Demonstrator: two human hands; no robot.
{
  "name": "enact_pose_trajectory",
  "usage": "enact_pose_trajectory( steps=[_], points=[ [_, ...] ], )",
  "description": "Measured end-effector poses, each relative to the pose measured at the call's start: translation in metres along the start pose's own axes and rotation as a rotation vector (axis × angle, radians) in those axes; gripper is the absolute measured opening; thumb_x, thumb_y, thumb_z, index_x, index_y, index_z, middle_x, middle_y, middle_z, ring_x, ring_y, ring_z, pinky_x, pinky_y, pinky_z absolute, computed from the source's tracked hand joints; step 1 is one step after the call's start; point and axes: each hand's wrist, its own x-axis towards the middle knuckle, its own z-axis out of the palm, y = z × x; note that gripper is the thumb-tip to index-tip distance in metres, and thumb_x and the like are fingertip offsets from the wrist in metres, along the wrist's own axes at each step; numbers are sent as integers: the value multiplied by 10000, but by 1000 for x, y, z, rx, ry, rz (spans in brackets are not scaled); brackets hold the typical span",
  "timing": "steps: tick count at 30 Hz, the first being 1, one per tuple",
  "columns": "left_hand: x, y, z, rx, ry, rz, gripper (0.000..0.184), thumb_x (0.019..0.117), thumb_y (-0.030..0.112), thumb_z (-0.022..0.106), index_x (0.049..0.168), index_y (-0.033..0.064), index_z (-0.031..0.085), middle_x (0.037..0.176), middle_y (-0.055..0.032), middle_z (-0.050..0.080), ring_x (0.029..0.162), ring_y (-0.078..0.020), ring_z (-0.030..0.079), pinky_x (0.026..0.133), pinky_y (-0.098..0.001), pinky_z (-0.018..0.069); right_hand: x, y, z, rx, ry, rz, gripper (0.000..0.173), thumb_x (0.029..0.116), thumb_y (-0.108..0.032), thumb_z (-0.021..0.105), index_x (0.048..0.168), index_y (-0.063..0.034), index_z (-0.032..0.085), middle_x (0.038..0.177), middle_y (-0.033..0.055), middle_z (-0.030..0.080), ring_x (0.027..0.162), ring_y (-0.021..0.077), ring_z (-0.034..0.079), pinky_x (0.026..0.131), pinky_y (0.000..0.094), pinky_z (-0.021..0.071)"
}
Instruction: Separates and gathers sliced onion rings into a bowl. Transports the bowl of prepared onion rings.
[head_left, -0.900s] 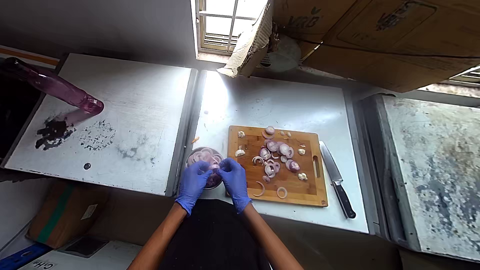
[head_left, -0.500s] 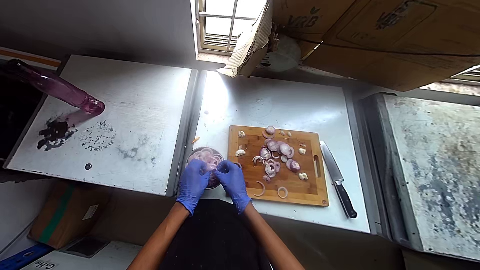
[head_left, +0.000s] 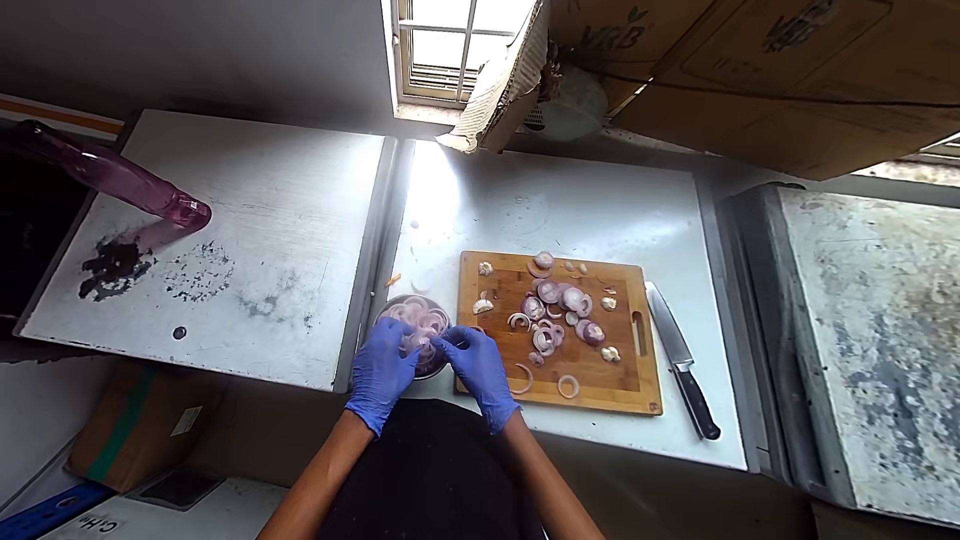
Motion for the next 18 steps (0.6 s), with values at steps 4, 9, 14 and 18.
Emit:
enact_pose_trajectory(
  steps=[4, 9, 14, 18],
  points=[
    [8, -18, 15, 23, 124, 308, 512, 898, 481, 705, 1254, 113, 717, 1380, -122, 624, 1315, -310, 567, 1096, -492, 474, 3, 12, -7, 84, 183, -76, 272, 953, -435, 694, 901, -174, 751, 744, -21, 699, 650, 155, 664, 633, 440, 565],
    [22, -31, 39, 353, -5, 686, 665, 987, 588, 527, 1573, 290, 427, 1680, -77, 298, 1553, -284, 261, 1231, -571, 228, 6, 20, -9, 106, 241, -114, 211, 970, -355, 675, 940, -159, 747, 776, -14, 712, 664, 149, 679, 642, 424, 582],
    [28, -46, 58, 384, 53, 737, 581, 1016, 594, 435, 1541, 345, 461, 1656, -57, 349, 1543, -314, 276, 1199, -665, 194, 4, 33, -10, 158, 251, -78, 242, 997, -366, 637, 945, -159, 752, 745, -25, 704, 639, 137, 669, 626, 398, 576],
    [31, -56, 72, 391, 135, 738, 631, 957, 670, 488, 1517, 378, 481, 1626, -60, 401, 1519, -370, 309, 1170, -709, 204, 3, 39, -11, 219, 254, -25, 271, 1006, -375, 628, 941, -143, 752, 749, -16, 713, 625, 139, 670, 606, 386, 576]
  ],
)
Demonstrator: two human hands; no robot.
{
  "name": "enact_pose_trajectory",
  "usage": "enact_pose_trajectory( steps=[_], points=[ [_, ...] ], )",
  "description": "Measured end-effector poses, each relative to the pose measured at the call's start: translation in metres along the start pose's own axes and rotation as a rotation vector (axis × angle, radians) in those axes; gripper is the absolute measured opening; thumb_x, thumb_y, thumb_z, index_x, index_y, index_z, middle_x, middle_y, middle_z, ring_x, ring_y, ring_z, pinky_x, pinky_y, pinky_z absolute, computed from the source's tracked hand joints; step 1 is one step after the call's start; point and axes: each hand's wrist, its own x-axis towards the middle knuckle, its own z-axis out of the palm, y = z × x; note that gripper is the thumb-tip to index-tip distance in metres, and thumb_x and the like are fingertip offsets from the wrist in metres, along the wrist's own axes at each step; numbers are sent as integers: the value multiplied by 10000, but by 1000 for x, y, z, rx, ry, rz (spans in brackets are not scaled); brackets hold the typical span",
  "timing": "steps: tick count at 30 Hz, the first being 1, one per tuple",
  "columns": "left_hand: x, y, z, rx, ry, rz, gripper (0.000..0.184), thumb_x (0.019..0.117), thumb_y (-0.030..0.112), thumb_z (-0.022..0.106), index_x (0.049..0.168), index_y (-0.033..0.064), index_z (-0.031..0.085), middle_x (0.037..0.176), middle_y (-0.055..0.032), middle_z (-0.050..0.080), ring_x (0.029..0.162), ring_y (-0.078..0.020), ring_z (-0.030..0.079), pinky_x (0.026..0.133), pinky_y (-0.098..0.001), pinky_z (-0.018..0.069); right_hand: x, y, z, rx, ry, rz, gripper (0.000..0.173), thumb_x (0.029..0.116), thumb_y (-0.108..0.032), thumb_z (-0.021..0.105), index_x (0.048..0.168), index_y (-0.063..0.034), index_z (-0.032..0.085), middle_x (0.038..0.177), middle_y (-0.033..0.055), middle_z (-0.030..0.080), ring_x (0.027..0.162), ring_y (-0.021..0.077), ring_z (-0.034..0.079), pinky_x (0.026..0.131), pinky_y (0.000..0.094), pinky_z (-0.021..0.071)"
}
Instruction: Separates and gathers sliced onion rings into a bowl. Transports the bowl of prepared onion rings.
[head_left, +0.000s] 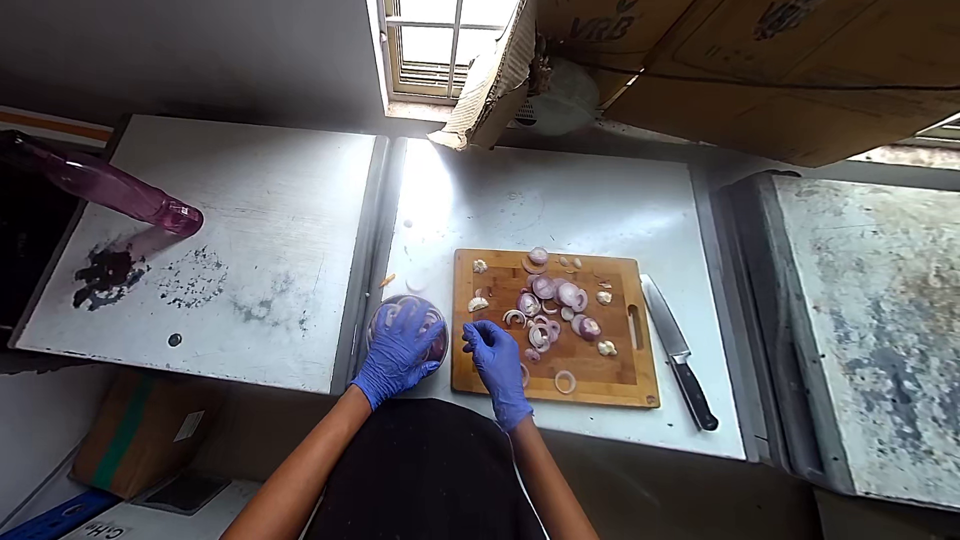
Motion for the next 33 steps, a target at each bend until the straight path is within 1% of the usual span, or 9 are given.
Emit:
enact_pose_trajectory(
  steps=[4, 10, 14, 18, 23, 27, 30, 31, 33],
  points=[
    [4, -1, 8, -12, 29, -17, 582, 938, 595, 566, 1473, 367, 541, 1576, -74, 470, 1473, -401, 374, 1137, -727, 237, 1, 4, 0, 27, -1, 38, 263, 1008, -363, 634, 949, -136, 751, 767, -16, 730, 635, 131, 687, 615, 365, 591],
    [7, -4, 9, -57, 7, -15, 555, 936, 544, 609, 1459, 367, 554, 1572, -42, 473, 1486, -372, 357, 1147, -721, 224, 5, 5, -2, 60, -4, 79, 245, 1014, -334, 640, 947, -124, 747, 777, -5, 737, 649, 140, 702, 618, 357, 604],
    [12, -2, 3, -57, -90, -32, 563, 928, 514, 640, 1466, 378, 544, 1590, -15, 455, 1500, -372, 335, 1120, -738, 252, 6, 6, -3, 82, -12, 85, 254, 1020, -330, 623, 963, -116, 748, 792, 5, 742, 671, 142, 709, 625, 355, 604],
    [14, -2, 3, -18, -151, -37, 566, 952, 533, 594, 1490, 379, 515, 1609, -9, 429, 1507, -361, 328, 1124, -724, 253, 7, 5, -7, 101, 3, 99, 247, 1018, -316, 618, 955, -114, 746, 777, 4, 736, 680, 135, 714, 642, 341, 610],
    [13, -4, 3, -21, -143, -17, 587, 977, 566, 530, 1520, 349, 484, 1617, -46, 413, 1509, -376, 320, 1142, -729, 231, 8, 6, -16, 153, 41, 101, 207, 1016, -257, 637, 959, -90, 745, 783, 21, 746, 681, 141, 717, 645, 329, 607],
    [15, -3, -8, -46, -116, 2, 647, 948, 590, 548, 1534, 326, 477, 1626, -82, 401, 1515, -393, 312, 1152, -747, 197, 13, 10, -37, 168, 144, 135, 174, 1020, -192, 637, 964, -64, 741, 805, 39, 750, 709, 153, 725, 663, 343, 614],
    [16, 4, -18, -65, -62, 4, 783, 853, 586, 680, 1543, 280, 474, 1614, -92, 421, 1500, -404, 339, 1142, -755, 212, 24, 19, -63, 13, 271, 145, 157, 1000, -218, 672, 984, -77, 740, 814, 49, 742, 709, 183, 716, 679, 421, 609],
    [16, 6, -21, -79, -32, 4, 815, 826, 580, 711, 1540, 264, 477, 1606, -87, 434, 1498, -400, 346, 1140, -754, 214, 30, 21, -72, -69, 300, 142, 162, 999, -229, 669, 994, -81, 738, 820, 65, 733, 717, 213, 704, 687, 468, 589],
    [14, 10, -27, -103, 32, -2, 882, 785, 592, 741, 1533, 201, 485, 1586, -94, 463, 1489, -390, 368, 1138, -750, 225, 42, 17, -86, -231, 313, 123, 174, 1008, -203, 642, 1046, -57, 728, 904, 146, 724, 826, 323, 700, 759, 592, 552]
  ],
)
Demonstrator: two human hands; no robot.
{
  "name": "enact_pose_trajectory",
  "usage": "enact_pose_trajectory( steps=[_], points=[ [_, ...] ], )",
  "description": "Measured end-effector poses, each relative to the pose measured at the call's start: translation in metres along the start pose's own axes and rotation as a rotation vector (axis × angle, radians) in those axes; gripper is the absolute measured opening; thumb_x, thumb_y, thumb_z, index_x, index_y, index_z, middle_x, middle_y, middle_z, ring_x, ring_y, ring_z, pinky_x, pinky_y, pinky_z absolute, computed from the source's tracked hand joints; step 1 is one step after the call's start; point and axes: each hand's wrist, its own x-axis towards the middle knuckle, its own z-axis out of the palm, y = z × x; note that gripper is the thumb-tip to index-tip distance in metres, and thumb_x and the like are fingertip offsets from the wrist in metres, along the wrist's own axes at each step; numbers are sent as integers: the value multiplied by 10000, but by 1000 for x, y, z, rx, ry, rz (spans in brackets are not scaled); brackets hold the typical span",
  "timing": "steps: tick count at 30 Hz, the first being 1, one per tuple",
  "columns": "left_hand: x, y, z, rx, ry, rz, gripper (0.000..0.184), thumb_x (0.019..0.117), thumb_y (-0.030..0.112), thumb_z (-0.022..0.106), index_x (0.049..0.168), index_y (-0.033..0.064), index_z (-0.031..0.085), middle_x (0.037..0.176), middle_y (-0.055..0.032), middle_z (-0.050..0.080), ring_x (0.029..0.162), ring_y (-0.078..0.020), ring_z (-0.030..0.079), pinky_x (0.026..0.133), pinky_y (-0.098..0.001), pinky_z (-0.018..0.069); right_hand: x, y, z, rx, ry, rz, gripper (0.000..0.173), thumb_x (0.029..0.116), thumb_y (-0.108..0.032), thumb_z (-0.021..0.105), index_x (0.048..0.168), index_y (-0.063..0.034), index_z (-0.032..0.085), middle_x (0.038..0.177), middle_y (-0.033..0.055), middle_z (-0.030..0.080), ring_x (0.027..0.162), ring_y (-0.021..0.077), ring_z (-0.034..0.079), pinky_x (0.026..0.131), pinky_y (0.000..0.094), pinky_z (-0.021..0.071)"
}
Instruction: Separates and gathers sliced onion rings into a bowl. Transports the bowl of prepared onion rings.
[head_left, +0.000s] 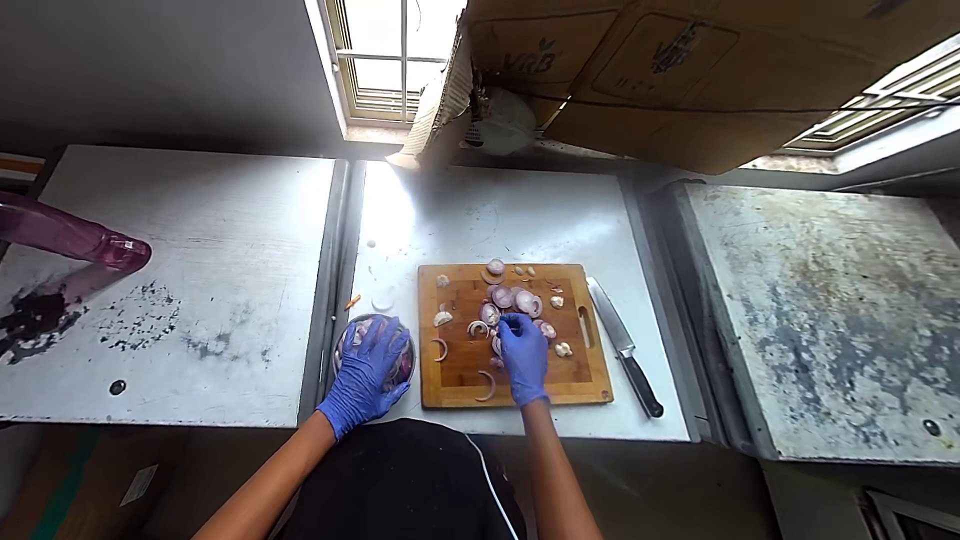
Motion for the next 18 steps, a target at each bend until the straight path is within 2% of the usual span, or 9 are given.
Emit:
enact_pose_trajectory(
  steps=[2, 4, 7, 9, 11, 13, 15, 17, 18],
  points=[
    [-2, 4, -4, -16, 53, -19, 953, 777, 617, 732, 1551, 136, 454, 1585, -117, 461, 1491, -383, 369, 1154, -734, 225, 15, -8, -6, -120, 19, -81, 166, 1008, -133, 608, 1086, -35, 717, 1025, 204, 714, 946, 408, 691, 810, 653, 534],
    [-3, 5, -7, -29, 96, -54, 995, 795, 645, 690, 1572, 92, 408, 1592, -135, 446, 1498, -383, 358, 1177, -702, 228, 37, -8, -5, -200, 0, -211, 204, 981, -53, 607, 1156, -31, 707, 1184, 210, 691, 1080, 418, 670, 890, 648, 528],
    [-6, 6, -13, -75, 123, -150, 998, 839, 650, 638, 1574, 27, 381, 1611, -168, 409, 1519, -374, 325, 1197, -675, 225, 77, 9, 10, -396, -155, -373, 449, 910, -117, 742, 1346, -56, 649, 1349, 211, 612, 1253, 424, 573, 996, 614, 492],
    [-9, 6, -16, -113, 157, -218, 977, 861, 650, 599, 1566, 8, 385, 1612, -194, 395, 1523, -379, 317, 1206, -651, 241, 89, 8, 14, -472, -194, -336, 498, 852, -155, 814, 1317, -63, 663, 1294, 240, 604, 1207, 441, 585, 941, 613, 520],
    [-13, 4, -18, -147, 204, -273, 940, 881, 650, 570, 1533, -12, 429, 1594, -222, 409, 1512, -387, 334, 1213, -622, 254, 89, 0, 8, -464, -200, -229, 430, 815, -194, 856, 1193, -66, 695, 1232, 242, 616, 1126, 437, 627, 869, 622, 549],
    [-18, 6, -20, -204, 238, -317, 880, 909, 637, 547, 1503, -9, 476, 1581, -233, 420, 1502, -393, 348, 1216, -602, 265, 83, -2, -2, -404, -172, -124, 345, 824, -235, 855, 1085, -66, 707, 1136, 214, 666, 1043, 421, 661, 823, 645, 536],
    [-22, 12, -23, -327, 292, -348, 679, 950, 524, 565, 1405, 20, 603, 1508, -192, 526, 1443, -346, 456, 1200, -538, 344, 73, 4, -11, -251, -100, -61, 253, 861, -241, 825, 1006, -61, 721, 977, 191, 712, 934, 399, 680, 790, 650, 517],
    [-21, 22, -31, -481, 370, -376, 372, 971, 321, 589, 1149, 40, 757, 1200, -109, 739, 1167, -218, 692, 1043, -397, 539, 49, 1, -12, -38, -15, -118, 243, 893, -243, 814, 1001, -48, 716, 898, 163, 707, 836, 356, 673, 747, 617, 527],
    [-18, 27, -35, -593, 349, -410, 300, 991, 262, 575, 1049, 54, 784, 1056, -63, 774, 1016, -143, 736, 940, -322, 592, 33, -5, -7, 61, 19, -183, 225, 892, -225, 815, 998, -51, 720, 886, 138, 708, 801, 316, 675, 727, 579, 543]
  ],
)
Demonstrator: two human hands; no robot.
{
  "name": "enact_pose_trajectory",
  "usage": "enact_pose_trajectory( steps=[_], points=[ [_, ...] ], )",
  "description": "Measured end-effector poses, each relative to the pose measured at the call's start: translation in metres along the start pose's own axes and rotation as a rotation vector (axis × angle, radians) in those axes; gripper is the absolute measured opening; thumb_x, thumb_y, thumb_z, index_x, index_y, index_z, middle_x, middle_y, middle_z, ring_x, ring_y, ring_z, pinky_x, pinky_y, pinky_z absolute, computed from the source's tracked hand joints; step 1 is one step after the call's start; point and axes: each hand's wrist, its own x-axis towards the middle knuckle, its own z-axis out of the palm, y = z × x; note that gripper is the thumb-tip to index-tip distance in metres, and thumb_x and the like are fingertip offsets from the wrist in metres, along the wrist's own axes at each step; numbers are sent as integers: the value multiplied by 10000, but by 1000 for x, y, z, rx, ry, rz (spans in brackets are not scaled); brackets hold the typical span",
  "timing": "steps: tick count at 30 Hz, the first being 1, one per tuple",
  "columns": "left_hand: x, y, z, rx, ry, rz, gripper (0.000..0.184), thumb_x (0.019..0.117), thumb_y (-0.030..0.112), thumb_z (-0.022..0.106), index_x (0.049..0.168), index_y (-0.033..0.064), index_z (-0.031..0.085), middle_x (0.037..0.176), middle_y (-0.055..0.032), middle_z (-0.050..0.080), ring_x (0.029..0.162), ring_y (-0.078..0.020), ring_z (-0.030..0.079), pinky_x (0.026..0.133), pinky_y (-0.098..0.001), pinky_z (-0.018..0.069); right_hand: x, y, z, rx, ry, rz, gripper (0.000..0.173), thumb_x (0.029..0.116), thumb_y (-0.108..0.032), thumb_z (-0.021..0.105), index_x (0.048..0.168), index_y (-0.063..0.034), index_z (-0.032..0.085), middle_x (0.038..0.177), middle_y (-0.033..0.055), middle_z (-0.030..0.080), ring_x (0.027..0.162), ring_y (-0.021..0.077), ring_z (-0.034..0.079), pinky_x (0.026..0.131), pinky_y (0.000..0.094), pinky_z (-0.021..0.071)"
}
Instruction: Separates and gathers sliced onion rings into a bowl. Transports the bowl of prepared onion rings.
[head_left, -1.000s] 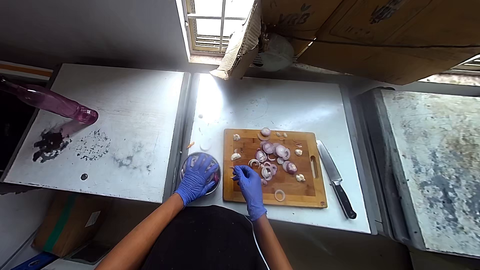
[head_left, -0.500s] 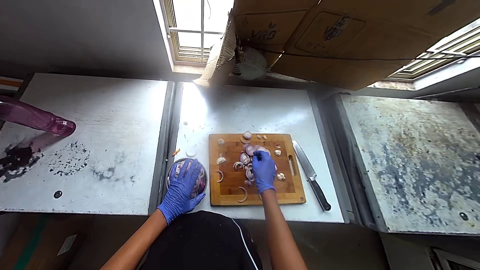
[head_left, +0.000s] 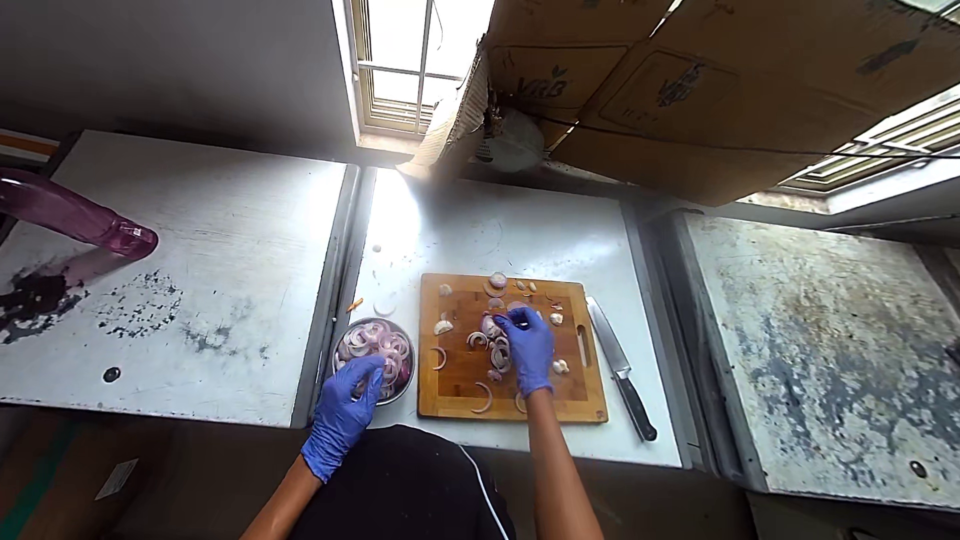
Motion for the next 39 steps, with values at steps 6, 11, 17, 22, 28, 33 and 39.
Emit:
enact_pose_trajectory(
  steps=[6, 11, 17, 22, 28, 33, 39],
  points=[
    [25, 29, 2, -756, -255, -755, 346, 1060, 128, 538, 1351, -54, 587, 1138, -177, 741, 917, -270, 762, 822, -389, 646, -93, -52, 63, 247, -117, -577, 67, 852, -71, 754, 919, -64, 754, 1058, 93, 729, 883, 192, 722, 748, 367, 636],
    [29, 27, -4, -729, -49, -796, 283, 933, -29, 680, 1209, -87, 667, 1006, -190, 755, 826, -260, 759, 772, -372, 651, -116, -68, 81, 250, -248, -732, 94, 869, -48, 657, 949, -61, 702, 1212, 160, 684, 1000, 222, 720, 782, 347, 626],
    [24, 19, -6, -478, -34, -677, 240, 862, 8, 768, 1099, -25, 752, 993, -113, 778, 889, -170, 760, 822, -321, 642, -118, -87, 85, 397, -439, -202, 291, 911, -109, 697, 1179, 5, 702, 1067, 112, 724, 923, 150, 712, 821, 307, 605],
    [19, 16, -7, -351, -10, -631, 195, 832, 60, 809, 1024, 31, 795, 972, -64, 790, 913, -109, 752, 855, -285, 624, -111, -95, 88, 420, -567, -62, 101, 877, -138, 768, 934, -57, 749, 865, 28, 740, 827, 91, 701, 802, 288, 581],
    [18, 14, -9, -318, 30, -629, 186, 803, 48, 840, 983, 40, 796, 898, -52, 787, 832, -110, 754, 798, -284, 635, -108, -106, 88, 323, -618, -28, 108, 875, -142, 770, 945, -63, 742, 875, 32, 731, 829, 101, 690, 800, 302, 570],
    [18, 15, -7, -252, 50, -593, 189, 804, 51, 836, 988, 40, 796, 913, -50, 788, 845, -91, 752, 816, -274, 629, -105, -110, 91, 223, -639, -72, 145, 858, -160, 758, 979, -80, 762, 915, 37, 746, 881, 115, 701, 845, 340, 568],
    [23, 16, -6, -184, 26, -620, 167, 818, 75, 841, 981, 69, 806, 920, -31, 792, 859, -74, 750, 840, -279, 623, -104, -110, 96, 161, -565, -15, 83, 816, -212, 789, 863, -144, 775, 813, -17, 736, 804, 104, 693, 772, 380, 559]
  ],
)
